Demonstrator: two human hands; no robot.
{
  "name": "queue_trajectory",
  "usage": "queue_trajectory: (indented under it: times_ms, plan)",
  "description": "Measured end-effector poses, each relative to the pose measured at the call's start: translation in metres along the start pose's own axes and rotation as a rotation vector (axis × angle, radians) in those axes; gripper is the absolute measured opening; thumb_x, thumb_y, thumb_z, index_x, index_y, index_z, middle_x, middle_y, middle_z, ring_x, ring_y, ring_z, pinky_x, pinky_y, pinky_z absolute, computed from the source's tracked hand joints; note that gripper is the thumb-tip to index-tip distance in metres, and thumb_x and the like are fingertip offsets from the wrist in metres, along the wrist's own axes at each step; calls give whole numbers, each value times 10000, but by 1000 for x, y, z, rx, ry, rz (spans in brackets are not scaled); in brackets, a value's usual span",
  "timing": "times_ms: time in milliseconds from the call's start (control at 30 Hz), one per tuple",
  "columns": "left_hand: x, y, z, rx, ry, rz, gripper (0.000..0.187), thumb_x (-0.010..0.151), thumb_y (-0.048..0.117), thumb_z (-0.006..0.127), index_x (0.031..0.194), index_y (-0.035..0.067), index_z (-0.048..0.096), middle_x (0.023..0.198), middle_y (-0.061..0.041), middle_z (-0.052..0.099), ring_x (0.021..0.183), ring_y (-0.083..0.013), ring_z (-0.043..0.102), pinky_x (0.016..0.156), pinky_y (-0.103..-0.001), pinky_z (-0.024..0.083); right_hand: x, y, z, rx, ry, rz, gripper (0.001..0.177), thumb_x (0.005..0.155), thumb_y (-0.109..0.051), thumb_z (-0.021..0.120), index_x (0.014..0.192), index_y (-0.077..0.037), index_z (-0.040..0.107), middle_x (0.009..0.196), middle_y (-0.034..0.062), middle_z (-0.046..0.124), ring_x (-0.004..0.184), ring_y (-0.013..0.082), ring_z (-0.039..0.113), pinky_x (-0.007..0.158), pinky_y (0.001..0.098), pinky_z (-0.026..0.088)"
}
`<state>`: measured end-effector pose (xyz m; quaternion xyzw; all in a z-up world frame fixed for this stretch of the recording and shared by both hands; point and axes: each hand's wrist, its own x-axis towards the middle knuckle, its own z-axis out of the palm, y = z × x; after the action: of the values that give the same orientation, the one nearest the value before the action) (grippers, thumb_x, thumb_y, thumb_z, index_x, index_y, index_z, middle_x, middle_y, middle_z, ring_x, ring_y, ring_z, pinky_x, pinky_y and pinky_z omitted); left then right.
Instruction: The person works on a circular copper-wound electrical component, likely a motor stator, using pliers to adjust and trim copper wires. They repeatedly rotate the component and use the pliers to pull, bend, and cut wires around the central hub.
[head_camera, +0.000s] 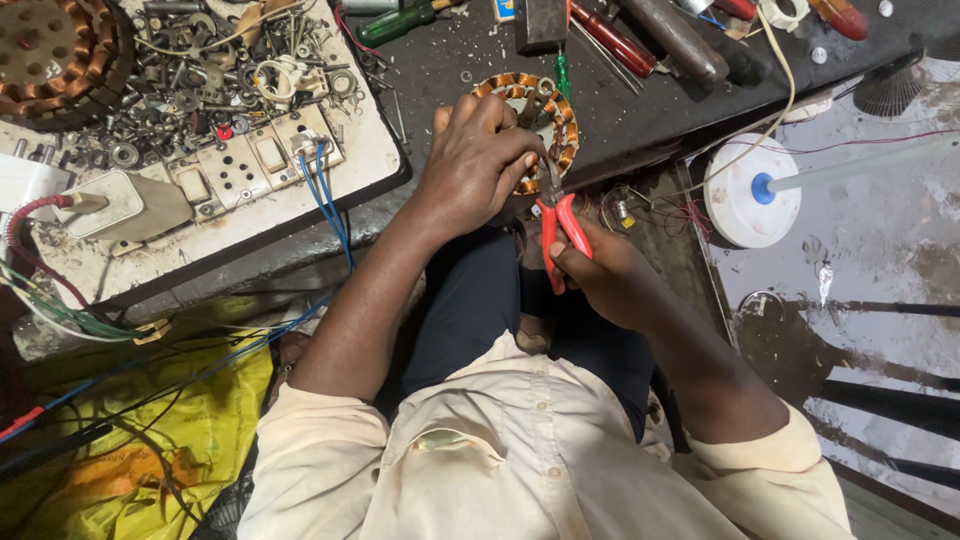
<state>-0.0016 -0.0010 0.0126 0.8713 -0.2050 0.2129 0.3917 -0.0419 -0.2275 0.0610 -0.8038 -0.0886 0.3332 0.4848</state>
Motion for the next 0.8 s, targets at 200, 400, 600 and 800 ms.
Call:
queue_trajectory:
  times_ms: [200,400,600,800]
  plan:
    - [0,2,-2,-5,9,3,107,938,209,765,1044,196,763,1007,-33,512,1036,-246,497,918,-435,326,1,5,-1,-170,73,-18,221,1029,-251,487,1086,-73,607,800,24,622,750,102,569,722,295,492]
    - [-1,2,-2,-16,8,-1,102,950,217,757,1048,192,768,1009,-22,522,1035,-236,501,934,-435,327,11,27,0,112,38,-55,285,1082,-278,505,1165,-26,610,947,36,613,877,114,587,811,297,507]
    - [-1,1,-2,-11,6,-6,105,943,220,754,1040,187,778,1005,-28,526,1027,-238,504,920,-436,321,20,42,13,497,39,29,383,1034,-279,547,1303,-7,578,962,58,650,776,140,658,684,306,550]
    - [-1,0,0,-23,10,-8,98,944,220,760,1034,185,779,999,-23,524,1018,-231,503,935,-430,324,20,48,17,457,90,-27,337,1040,-244,546,1268,2,578,935,46,624,679,119,603,580,281,503]
